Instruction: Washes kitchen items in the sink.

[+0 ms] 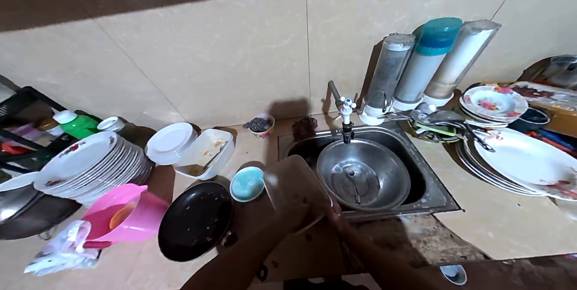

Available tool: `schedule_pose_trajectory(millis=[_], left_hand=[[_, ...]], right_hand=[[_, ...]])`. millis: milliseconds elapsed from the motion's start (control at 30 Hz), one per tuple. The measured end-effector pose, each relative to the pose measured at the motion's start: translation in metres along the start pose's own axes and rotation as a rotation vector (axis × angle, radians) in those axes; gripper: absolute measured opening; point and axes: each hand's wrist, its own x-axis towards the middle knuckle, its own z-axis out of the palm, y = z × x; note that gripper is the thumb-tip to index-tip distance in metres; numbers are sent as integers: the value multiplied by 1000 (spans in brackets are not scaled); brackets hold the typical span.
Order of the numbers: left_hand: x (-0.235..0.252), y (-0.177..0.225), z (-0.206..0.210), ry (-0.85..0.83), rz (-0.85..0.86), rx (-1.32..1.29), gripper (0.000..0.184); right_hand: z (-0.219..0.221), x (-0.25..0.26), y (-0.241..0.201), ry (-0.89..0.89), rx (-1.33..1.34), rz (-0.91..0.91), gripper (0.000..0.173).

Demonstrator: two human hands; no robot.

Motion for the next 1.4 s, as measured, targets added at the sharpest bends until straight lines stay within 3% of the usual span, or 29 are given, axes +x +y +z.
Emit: schedule_pose_trajectory(millis=[100,167,200,333,367,500,633,700,767,867,900,1000,1100,1167,1267,1333,1400], left_hand=[[8,-31,-12,111,-171,75,32],[18,-37,-31,52,-366,99,36],[18,-30,-29,52,-347,114,36],[6,-3,1,56,56,-81,38],[8,-9,2,51,58,-114,40],[30,-33,-15,8,-203,110,54],[26,-19,9,53,-31,42,65],[27,-27,1,15,-106,59,67],[31,-36,-9,116,-242,-11,71],[23,10,-38,108,-288,-206,55],[12,35,-45,77,-255,-332,49],[11,30,0,102,263,-528,48],[8,27,13,10,257,-209,67],[4,8,20,47,296,6,57],[11,-18,24,325,327,151,35],[18,-12,4,439,330,148,25],[25,10,-23,523,361,78,25]], right_hand=[[-1,0,-2,-48,8,39,59],[0,1,-5,-77,8,97,61],[0,1,-4,-73,2,116,62],[5,3,-7,-61,-15,122,62],[6,4,-8,-70,-19,148,63],[15,9,-7,-71,-46,186,62],[14,13,-2,-51,-54,150,61],[18,13,0,-61,-53,147,61],[21,12,0,-57,-37,146,59],[20,13,5,67,23,49,50],[19,17,7,143,55,31,46],[7,27,-2,264,133,101,43],[-15,31,-21,222,59,-30,39],[-36,42,-32,172,-48,-161,36],[-55,52,-60,158,-109,-258,34],[-58,55,-74,264,-21,-305,46],[-59,55,-78,352,77,-364,71]])
